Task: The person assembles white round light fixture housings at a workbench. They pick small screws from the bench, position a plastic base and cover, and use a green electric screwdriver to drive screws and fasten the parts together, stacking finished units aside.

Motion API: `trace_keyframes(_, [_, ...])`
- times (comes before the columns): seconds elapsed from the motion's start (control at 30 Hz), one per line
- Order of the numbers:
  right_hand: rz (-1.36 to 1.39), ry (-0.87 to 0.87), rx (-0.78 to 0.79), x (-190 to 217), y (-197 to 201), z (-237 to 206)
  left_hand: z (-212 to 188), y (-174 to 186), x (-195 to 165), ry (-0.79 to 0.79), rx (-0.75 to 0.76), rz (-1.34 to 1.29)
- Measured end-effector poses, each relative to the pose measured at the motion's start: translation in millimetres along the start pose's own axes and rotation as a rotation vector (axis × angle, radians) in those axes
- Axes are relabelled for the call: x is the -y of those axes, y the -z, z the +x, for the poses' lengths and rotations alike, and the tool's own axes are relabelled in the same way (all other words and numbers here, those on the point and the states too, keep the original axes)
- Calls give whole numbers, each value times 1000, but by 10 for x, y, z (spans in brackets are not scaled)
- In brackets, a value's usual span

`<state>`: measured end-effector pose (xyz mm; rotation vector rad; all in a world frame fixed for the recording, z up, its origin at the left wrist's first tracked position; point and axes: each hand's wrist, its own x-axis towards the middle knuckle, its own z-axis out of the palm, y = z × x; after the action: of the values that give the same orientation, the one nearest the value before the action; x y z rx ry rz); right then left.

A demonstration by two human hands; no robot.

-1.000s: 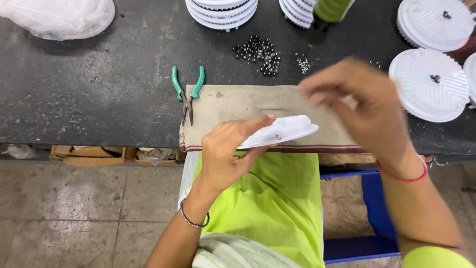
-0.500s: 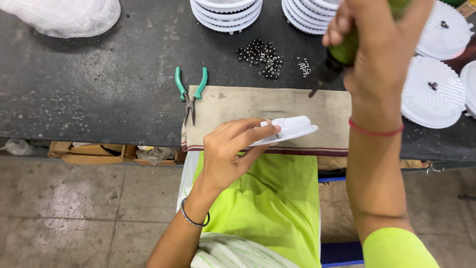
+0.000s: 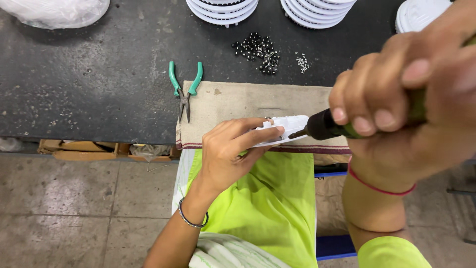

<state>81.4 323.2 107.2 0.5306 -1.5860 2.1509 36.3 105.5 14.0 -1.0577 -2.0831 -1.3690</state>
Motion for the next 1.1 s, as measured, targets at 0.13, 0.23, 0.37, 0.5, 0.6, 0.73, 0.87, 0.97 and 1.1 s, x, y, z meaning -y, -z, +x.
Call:
trace_keyframes(0.13, [-95,-24,3,60,-167,45,0,-8,-8,12,-12,2])
trace_keyframes(0.23, [-119,-38,2,91,-228,103,-3,-5,-6,3,-6,2])
trace_keyframes(0.37, [-106,-50,3,87,-272,141,-8,-5,-13,8,-14,-4])
trace_keyframes(0.5, [-105,-46,-6,68,-304,120,-10,-5,-17,11,-14,-9])
trace_keyframes(0.6, [-103,-52,3,60,-293,133,-10,-1,-13,8,-15,-11])
trace_keyframes(0.73, [-100,-31,16,42,-282,130,-4,-2,-8,-1,-14,-14])
trace_keyframes(0.87, [-128,-16,21,26,-278,106,0,-7,-7,8,-11,-14])
trace_keyframes(0.97, [-89,-1,32,-2,-285,86,-11,3,-13,11,-10,-13])
trace_keyframes(1.1, [-96,0,16,-8,-311,47,-26,16,-25,14,0,-7])
